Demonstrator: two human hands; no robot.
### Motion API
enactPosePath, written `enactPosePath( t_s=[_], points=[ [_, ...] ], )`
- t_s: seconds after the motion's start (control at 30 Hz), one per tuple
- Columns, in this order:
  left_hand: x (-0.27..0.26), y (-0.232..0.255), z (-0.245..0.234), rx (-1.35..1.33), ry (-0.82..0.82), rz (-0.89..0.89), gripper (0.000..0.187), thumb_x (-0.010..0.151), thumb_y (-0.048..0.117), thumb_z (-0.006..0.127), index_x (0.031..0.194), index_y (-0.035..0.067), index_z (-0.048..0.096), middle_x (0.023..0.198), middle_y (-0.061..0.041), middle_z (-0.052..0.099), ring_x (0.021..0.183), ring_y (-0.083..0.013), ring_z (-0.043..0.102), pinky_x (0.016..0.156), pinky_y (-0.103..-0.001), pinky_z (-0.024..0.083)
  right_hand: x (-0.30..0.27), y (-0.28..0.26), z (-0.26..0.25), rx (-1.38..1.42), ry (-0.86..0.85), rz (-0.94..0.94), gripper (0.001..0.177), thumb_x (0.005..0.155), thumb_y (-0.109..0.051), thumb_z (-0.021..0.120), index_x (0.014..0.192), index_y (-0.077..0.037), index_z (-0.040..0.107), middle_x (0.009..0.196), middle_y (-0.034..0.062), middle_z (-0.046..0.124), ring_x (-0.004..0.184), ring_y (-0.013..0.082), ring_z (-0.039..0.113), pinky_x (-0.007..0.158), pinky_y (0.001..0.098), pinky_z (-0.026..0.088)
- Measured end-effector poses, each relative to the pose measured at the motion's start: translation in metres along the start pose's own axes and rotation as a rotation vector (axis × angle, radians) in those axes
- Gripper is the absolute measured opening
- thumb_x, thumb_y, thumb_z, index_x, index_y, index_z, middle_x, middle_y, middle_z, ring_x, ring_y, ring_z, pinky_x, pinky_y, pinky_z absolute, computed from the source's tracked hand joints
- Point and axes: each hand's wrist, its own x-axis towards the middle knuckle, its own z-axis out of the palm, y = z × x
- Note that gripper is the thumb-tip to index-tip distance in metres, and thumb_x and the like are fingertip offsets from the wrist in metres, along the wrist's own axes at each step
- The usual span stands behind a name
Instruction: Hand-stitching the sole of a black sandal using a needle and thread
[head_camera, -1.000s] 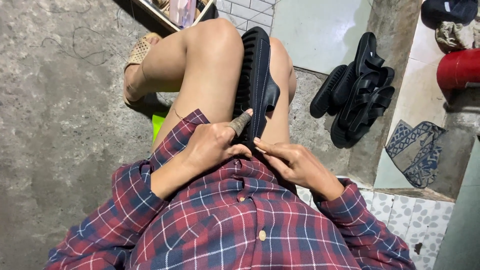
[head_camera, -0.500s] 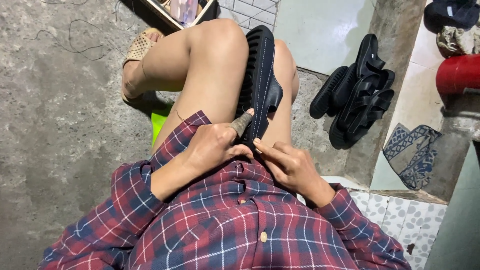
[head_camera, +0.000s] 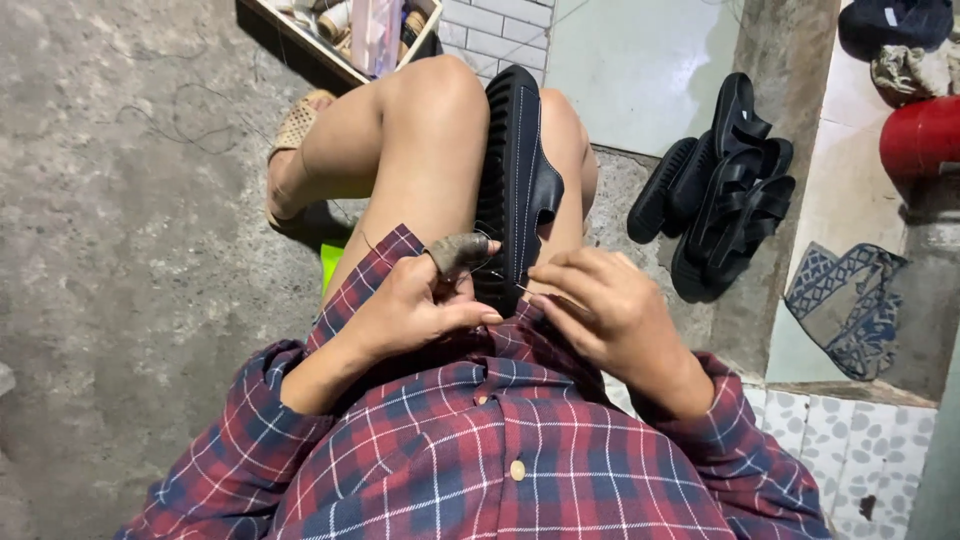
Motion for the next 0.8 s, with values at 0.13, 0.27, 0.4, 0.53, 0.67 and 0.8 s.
enactPosePath(
  t_s=[0.13, 0.27, 0.4, 0.53, 0.67, 0.8],
  points=[
    [-0.002, 0.0, 0.002, -0.208, -0.046, -0.061, 0.062, 0.071, 0.003, 0.083, 0.126, 0.003, 0.055, 0.057, -0.002, 0.061, 0.044, -0.0053, 0.051, 0.042, -0.017, 0.045, 0.023, -0.014, -0.001, 0.222, 0.104, -0.042, 0.024, 0.082, -0.015, 0.072, 0.106, -0.012, 0.069, 0.083, 0.0018, 0.065, 0.067, 0.0202, 0.066, 0.064, 0.0309, 0.052],
    [-0.002, 0.009, 0.003, -0.277, -0.101, -0.124, 0.056, 0.072, 0.003, 0.082, 0.122, 0.002, 0.057, 0.059, -0.003, 0.061, 0.045, -0.0056, 0.054, 0.042, -0.017, 0.046, 0.035, -0.015, 0.002, 0.036, 0.134, -0.204, 0.023, 0.088, -0.009, 0.065, 0.11, -0.014, 0.068, 0.085, 0.0033, 0.062, 0.061, 0.0222, 0.061, 0.058, 0.0322, 0.05],
    [-0.004, 0.02, -0.008, -0.04, -0.018, 0.023, 0.032, 0.083, 0.015, 0.075, 0.111, 0.004, 0.066, 0.06, -0.004, 0.06, 0.053, -0.0085, 0.055, 0.048, -0.023, 0.049, 0.04, 0.003, 0.009, 0.065, 0.016, -0.189, 0.009, 0.084, -0.01, 0.067, 0.092, -0.014, 0.07, 0.075, 0.0026, 0.06, 0.058, 0.0239, 0.062, 0.053, 0.0327, 0.051],
    [-0.003, 0.04, -0.011, 0.054, 0.04, 0.075, 0.017, 0.093, 0.017, 0.062, 0.103, 0.005, 0.069, 0.059, -0.005, 0.062, 0.055, -0.0106, 0.056, 0.052, -0.025, 0.051, 0.042, 0.007, 0.005, 0.15, -0.027, -0.15, 0.009, 0.089, -0.015, 0.061, 0.093, -0.009, 0.066, 0.078, 0.0076, 0.061, 0.06, 0.03, 0.063, 0.053, 0.0367, 0.051],
    [-0.002, 0.036, -0.014, 0.225, 0.006, 0.142, 0.012, 0.09, 0.014, 0.065, 0.096, 0.004, 0.069, 0.067, -0.014, 0.068, 0.058, -0.0228, 0.064, 0.058, -0.036, 0.054, 0.042, 0.003, 0.005, 0.144, 0.029, -0.13, 0.01, 0.091, -0.017, 0.06, 0.094, -0.01, 0.067, 0.079, 0.0055, 0.061, 0.059, 0.0268, 0.063, 0.053, 0.0338, 0.051],
    [0.0, 0.043, -0.01, 0.11, 0.0, 0.342, 0.007, 0.085, 0.012, 0.07, 0.09, 0.008, 0.072, 0.103, -0.012, 0.068, 0.091, -0.0244, 0.068, 0.081, -0.035, 0.053, 0.04, 0.005, 0.007, 0.162, 0.036, -0.086, 0.011, 0.091, -0.019, 0.061, 0.094, -0.011, 0.067, 0.079, 0.0054, 0.061, 0.061, 0.0286, 0.064, 0.052, 0.0353, 0.051]
  ],
)
